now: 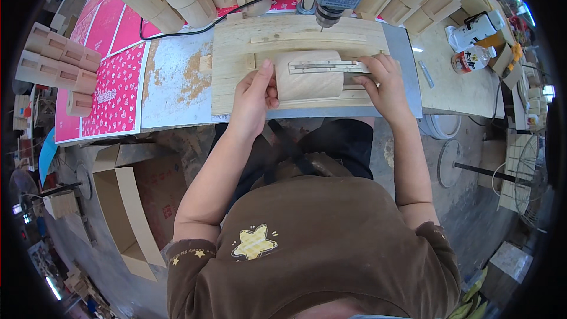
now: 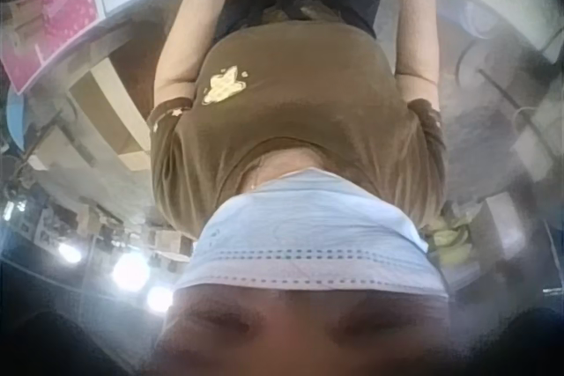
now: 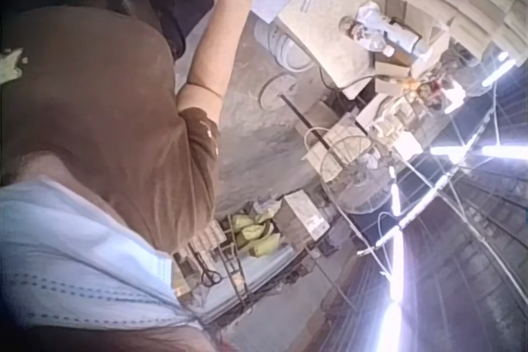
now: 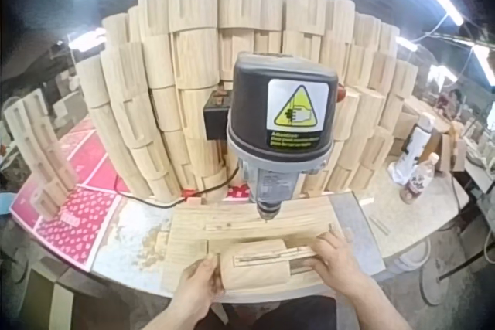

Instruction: Drilling holes into cylindrical wooden blocks using a bench drill press.

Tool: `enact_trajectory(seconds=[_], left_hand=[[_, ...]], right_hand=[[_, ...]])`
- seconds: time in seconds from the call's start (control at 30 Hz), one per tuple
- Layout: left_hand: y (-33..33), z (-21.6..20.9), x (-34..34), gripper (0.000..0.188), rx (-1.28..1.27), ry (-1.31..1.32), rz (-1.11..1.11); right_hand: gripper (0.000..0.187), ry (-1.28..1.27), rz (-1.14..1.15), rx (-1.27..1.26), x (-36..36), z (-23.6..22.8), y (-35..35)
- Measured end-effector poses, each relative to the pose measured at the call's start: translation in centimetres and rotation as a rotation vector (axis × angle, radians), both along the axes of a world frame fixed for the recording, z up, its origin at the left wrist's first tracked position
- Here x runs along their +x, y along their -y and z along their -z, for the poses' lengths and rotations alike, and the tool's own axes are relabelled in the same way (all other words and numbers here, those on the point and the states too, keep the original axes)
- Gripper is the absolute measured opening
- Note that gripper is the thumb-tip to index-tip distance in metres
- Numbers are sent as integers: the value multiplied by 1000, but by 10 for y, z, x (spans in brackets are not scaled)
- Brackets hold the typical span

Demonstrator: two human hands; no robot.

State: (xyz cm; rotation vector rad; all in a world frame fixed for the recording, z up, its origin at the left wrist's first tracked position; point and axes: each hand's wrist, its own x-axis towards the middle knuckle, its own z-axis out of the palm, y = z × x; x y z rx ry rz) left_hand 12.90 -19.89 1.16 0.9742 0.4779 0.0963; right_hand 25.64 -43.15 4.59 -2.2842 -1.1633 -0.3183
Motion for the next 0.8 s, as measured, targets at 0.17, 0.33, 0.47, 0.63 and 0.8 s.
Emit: enact_trajectory(seconds=[0.17, 0.33, 0.47, 0.63, 0.8], left_hand=[[17, 19, -8, 55, 1234, 382, -67], [14, 37, 16, 71, 1533, 271, -138], [0, 43, 30, 65, 1607, 113, -162], [-19, 41, 30, 62, 1458, 86, -153], [-29, 44, 32, 60, 1478, 188, -69]], right_hand=[[36, 57, 75, 41, 16, 6, 10], [38, 77, 120, 50, 51, 12, -7], [42, 65, 85, 74, 55, 16, -17], [43, 124, 76, 116, 43, 21, -30], [43, 11, 97, 168, 42, 18, -28]])
